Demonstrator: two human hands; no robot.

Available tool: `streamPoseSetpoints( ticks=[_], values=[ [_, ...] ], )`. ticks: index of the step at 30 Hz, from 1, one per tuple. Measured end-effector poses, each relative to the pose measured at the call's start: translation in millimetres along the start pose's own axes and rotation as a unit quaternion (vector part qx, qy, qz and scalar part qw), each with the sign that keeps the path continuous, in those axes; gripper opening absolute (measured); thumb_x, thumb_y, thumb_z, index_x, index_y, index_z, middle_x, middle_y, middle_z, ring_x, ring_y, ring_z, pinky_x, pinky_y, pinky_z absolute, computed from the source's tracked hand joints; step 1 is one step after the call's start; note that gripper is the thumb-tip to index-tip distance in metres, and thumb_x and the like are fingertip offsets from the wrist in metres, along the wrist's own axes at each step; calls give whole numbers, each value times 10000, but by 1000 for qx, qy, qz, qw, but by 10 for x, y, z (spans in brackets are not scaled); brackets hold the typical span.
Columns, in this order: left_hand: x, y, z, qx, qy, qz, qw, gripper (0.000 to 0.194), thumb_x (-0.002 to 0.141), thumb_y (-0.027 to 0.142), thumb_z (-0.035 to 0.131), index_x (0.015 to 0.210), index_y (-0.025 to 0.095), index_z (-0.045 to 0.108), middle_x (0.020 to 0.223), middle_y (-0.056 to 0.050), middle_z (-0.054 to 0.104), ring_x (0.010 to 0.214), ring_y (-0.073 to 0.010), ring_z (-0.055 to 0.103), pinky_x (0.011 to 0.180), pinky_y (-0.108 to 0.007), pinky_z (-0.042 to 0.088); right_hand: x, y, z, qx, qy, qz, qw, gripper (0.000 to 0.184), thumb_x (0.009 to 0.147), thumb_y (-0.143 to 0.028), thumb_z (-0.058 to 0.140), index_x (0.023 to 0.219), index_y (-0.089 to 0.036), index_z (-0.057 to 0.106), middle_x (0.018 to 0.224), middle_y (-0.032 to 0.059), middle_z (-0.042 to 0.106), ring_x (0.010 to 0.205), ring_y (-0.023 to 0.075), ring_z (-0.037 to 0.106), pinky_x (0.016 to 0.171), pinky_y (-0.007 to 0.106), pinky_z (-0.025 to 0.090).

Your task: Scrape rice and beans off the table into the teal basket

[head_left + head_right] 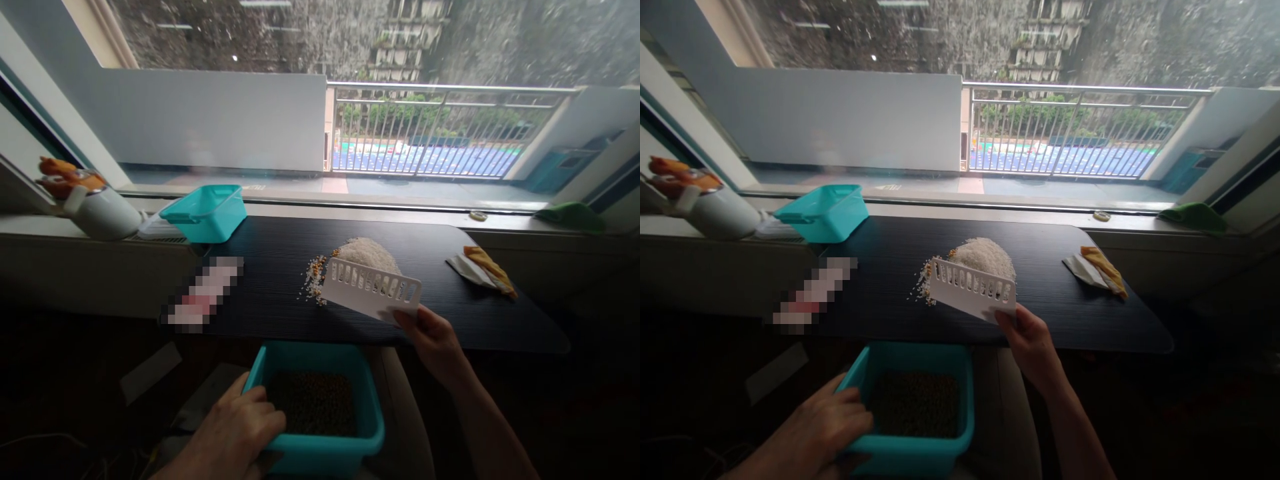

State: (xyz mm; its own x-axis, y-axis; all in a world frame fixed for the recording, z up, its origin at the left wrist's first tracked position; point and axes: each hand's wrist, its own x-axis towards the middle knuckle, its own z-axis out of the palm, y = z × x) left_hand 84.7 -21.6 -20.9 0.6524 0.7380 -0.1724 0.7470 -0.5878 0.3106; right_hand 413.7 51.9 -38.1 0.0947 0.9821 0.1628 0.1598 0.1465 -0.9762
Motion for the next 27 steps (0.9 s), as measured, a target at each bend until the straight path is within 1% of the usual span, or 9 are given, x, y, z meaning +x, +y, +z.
streamPoseSetpoints(
  ticks=[5, 9, 12, 15, 17, 19, 23, 27],
  values=[
    [17, 39, -87, -16, -21, -9, 1000, 154, 685, 109, 587, 674, 200, 463, 721, 21, 637, 739, -183, 547, 839, -371, 373, 31, -40, 57, -16, 42, -6, 999, 343, 804, -476, 697, 1022, -215, 745, 982, 54, 762, 942, 268, 702, 912, 433, 542],
    [28, 57, -130, -15, -25, -13, 999, 156, 693, 97, 589, 679, 196, 469, 738, 15, 647, 755, -191, 557, 830, -382, 370, 106, -41, 79, -32, 13, -16, 999, 346, 800, -486, 692, 991, -204, 750, 938, 55, 764, 886, 262, 704, 846, 415, 561],
    [22, 56, -138, -19, -19, -13, 1000, 146, 697, 96, 586, 686, 196, 481, 746, 13, 654, 764, -191, 562, 820, -377, 375, 90, -76, 79, -27, -2, -13, 1000, 328, 812, -469, 685, 996, -206, 748, 950, 50, 762, 904, 259, 702, 857, 409, 557],
    [20, 58, -149, -19, -18, -17, 1000, 136, 697, 107, 587, 686, 201, 490, 749, 14, 657, 770, -192, 565, 813, -368, 383, 63, -115, 92, -24, 13, -10, 1000, 316, 816, -454, 682, 1009, -212, 745, 961, 50, 761, 915, 261, 698, 875, 418, 548],
    [28, 64, -169, -17, -32, -24, 999, 134, 692, 108, 591, 687, 202, 497, 759, 13, 666, 779, -196, 572, 815, -367, 389, 82, -119, 112, -32, 30, -16, 999, 321, 813, -456, 680, 1007, -209, 746, 943, 52, 761, 889, 260, 698, 856, 419, 551],
    [40, 74, -200, -14, -49, -33, 998, 129, 693, 109, 598, 688, 201, 506, 771, 10, 677, 789, -202, 581, 821, -371, 396, 130, -107, 133, -40, 30, -25, 998, 319, 805, -455, 682, 987, -202, 751, 915, 52, 762, 851, 252, 698, 820, 402, 560],
    [49, 106, -299, -4, -74, -47, 996, 111, 711, 103, 602, 713, 200, 547, 810, 1, 700, 825, -209, 602, 858, -381, 412, 194, -98, 141, -45, 5, -30, 999, 286, 805, -437, 684, 947, -200, 758, 855, 42, 759, 783, 226, 694, 755, 354, 565],
    [40, 144, -394, 5, -96, -70, 993, 128, 719, 75, 597, 750, 199, 589, 865, -7, 718, 897, -218, 621, 897, -393, 426, 118, -146, 100, -31, -36, -21, 999, 281, 810, -440, 690, 974, -222, 759, 893, 36, 766, 825, 232, 703, 787, 352, 569]
  ],
)
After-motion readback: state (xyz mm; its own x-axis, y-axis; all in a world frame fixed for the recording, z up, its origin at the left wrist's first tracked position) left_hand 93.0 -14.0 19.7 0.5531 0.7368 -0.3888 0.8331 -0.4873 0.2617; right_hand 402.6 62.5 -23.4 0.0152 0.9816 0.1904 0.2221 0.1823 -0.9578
